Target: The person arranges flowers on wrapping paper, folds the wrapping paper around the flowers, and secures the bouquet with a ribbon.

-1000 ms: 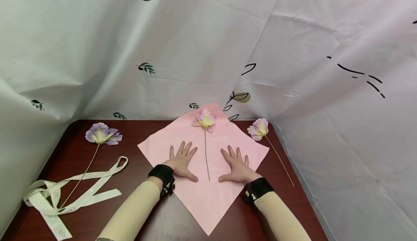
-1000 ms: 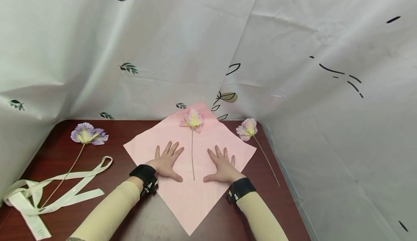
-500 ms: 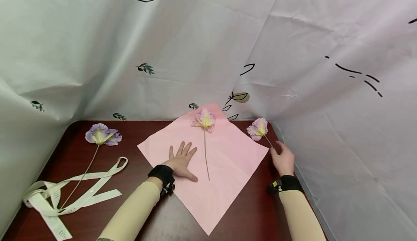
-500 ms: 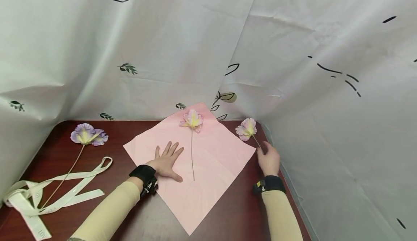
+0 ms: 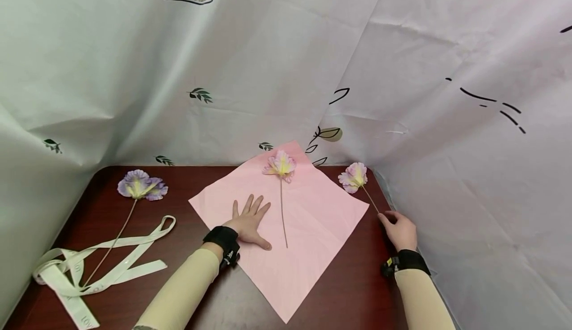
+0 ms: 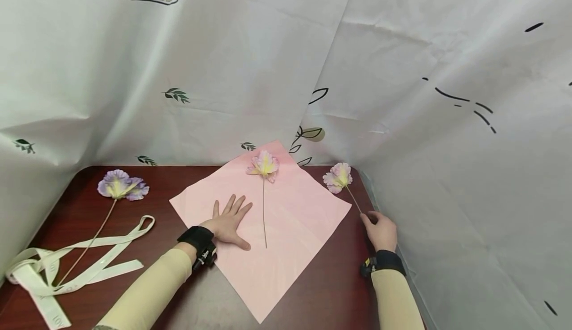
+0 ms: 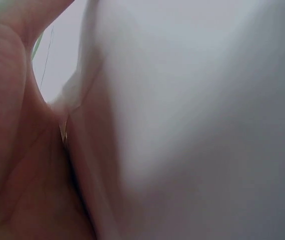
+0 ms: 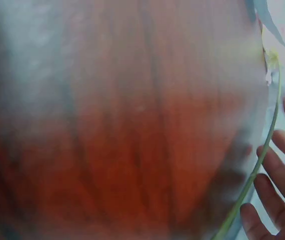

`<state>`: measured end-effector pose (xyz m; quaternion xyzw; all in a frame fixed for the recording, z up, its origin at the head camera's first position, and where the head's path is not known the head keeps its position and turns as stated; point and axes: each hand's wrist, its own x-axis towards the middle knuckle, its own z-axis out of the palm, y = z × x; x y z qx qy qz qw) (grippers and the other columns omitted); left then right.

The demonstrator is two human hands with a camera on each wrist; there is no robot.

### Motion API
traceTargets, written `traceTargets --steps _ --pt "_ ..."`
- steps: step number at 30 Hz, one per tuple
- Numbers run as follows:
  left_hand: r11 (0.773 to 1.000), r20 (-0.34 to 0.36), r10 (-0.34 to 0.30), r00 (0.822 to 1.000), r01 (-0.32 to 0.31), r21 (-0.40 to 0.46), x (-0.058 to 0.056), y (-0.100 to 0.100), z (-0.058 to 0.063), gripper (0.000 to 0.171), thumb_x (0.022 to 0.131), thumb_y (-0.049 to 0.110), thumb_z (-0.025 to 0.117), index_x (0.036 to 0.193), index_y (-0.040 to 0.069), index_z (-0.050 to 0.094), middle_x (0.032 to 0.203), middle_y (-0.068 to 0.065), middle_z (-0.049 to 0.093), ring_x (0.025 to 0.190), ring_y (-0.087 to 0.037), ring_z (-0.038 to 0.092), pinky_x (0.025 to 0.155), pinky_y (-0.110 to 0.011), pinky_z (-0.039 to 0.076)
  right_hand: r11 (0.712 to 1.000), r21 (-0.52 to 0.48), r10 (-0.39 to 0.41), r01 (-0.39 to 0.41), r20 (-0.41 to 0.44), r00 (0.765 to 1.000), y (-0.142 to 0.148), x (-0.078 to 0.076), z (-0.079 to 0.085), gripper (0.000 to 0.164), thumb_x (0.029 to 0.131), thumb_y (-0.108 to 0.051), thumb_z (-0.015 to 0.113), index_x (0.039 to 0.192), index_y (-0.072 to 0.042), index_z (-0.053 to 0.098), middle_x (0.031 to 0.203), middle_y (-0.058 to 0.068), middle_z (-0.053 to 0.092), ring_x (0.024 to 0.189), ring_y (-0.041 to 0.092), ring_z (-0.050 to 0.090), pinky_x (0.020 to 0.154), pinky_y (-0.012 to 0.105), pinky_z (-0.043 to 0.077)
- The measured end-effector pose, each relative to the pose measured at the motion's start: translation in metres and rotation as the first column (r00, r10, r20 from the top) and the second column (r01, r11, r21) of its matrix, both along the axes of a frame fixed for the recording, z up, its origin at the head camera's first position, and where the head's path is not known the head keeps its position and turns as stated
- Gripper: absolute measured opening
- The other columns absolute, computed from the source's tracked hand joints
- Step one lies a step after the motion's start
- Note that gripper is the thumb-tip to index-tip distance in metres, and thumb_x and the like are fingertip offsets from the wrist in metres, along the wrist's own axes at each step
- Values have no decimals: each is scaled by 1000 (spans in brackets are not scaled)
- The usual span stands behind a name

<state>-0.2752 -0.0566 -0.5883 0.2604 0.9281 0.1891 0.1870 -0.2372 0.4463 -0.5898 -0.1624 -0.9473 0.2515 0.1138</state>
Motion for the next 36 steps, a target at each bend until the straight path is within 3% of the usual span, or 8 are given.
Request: traceTargets --steps 6,13,19,26,30,36 --pt "1000 -4 6 1000 -6 -28 -4 2 -14 136 60 80 77 165 23 10 170 -7 -10 152 -33 -23 107 -72 -20 999 39 19 -20 36 999 -4 -4 2 40 98 -41 63 116 -8 75 100 13 74 92 33 64 81 50 49" --pt "1000 -9 11 1000 -11 -21 -5 3 -20 138 58 82 76 165 25 9 170 -6 -11 152 -33 -24 107 -72 -21 999 35 4 -6 68 998 -5 -5 2 34 100 -34 60 111 -6 75 100 16 73 90 36 65 76 50 49" --pt "999 -26 1 1000 -2 -36 -5 2 -19 138 59 83 75 165 23 10 170 -7 -10 152 -34 -23 106 -72 -21 997 -51 -58 60 38 998 -13 -8 10 34 102 -34 58 112 -4 73 94 13 68 86 32 60 70 40 43" --pt "999 -17 6 1000 -7 -36 -4 0 -16 137 61 82 75 165 24 9 170 -7 -11 152 -32 -24 106 -71 -22 981 -183 -75 71 -13 997 -33 -15 21 39 103 -39 57 117 -5 72 97 11 67 83 24 57 66 31 43" --pt "1000 -7 6 1000 -6 -18 -5 0 -17 138 60 82 76 165 23 9 170 -7 -11 152 -33 -25 105 -72 -23 928 -372 -58 27 -73 996 -62 -18 31 36 101 -36 63 117 -4 71 96 9 72 79 17 66 63 23 49" --pt "1000 -3 16 1000 -16 -15 -8 0 -21 138 58 82 76 165 26 8 170 -4 -13 151 -31 -27 105 -71 -24 793 -586 91 -170 -162 983 -129 -18 45 28 98 -23 70 113 0 69 93 13 73 70 13 71 64 22 56"
